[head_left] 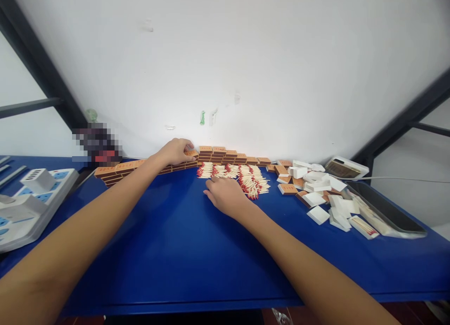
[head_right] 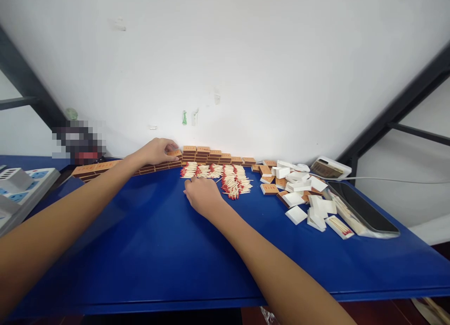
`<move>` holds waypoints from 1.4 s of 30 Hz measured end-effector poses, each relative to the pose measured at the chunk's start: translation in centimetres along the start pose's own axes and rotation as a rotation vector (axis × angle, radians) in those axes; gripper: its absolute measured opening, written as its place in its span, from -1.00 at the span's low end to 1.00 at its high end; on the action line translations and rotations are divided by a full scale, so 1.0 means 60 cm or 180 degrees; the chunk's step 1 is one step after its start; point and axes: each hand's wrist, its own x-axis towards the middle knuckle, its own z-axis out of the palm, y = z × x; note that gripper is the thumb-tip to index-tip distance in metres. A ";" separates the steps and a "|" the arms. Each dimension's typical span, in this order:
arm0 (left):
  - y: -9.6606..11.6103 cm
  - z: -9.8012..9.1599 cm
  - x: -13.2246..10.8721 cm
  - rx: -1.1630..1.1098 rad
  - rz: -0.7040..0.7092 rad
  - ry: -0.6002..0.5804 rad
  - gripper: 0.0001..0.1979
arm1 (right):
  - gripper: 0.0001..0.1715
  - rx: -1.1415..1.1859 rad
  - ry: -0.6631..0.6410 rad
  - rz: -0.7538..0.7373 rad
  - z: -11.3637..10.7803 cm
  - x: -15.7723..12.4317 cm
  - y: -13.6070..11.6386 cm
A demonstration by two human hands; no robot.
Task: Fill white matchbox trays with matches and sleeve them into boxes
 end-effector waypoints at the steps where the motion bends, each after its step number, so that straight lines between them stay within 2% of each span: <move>1: 0.001 0.000 0.000 -0.0003 0.0015 -0.0007 -0.44 | -0.63 0.0001 -0.0001 -0.0003 0.000 0.000 0.000; 11: -0.001 0.001 0.003 0.0109 0.0033 -0.0010 -0.45 | -0.62 0.0009 0.0034 -0.0005 0.000 -0.001 0.001; 21: -0.005 0.001 0.002 0.0244 -0.0021 -0.0025 -0.38 | -0.61 0.0016 -0.0005 0.0023 -0.002 -0.001 -0.001; 31: 0.003 -0.003 0.002 0.0153 0.0138 -0.0045 -0.52 | -0.59 0.0016 -0.0022 0.0017 -0.005 -0.002 -0.001; 36: 0.005 -0.019 -0.003 0.0007 0.0150 -0.0080 -0.46 | -0.59 0.0023 -0.0058 0.0018 -0.006 -0.002 -0.001; 39: 0.012 -0.038 -0.017 -0.0024 0.0312 0.0217 -0.55 | -0.60 0.0035 -0.0041 0.0010 -0.005 -0.002 0.000; 42: 0.023 -0.049 -0.046 0.0104 0.0390 0.0957 -0.52 | -0.60 0.0036 -0.0031 0.0005 -0.004 -0.001 0.002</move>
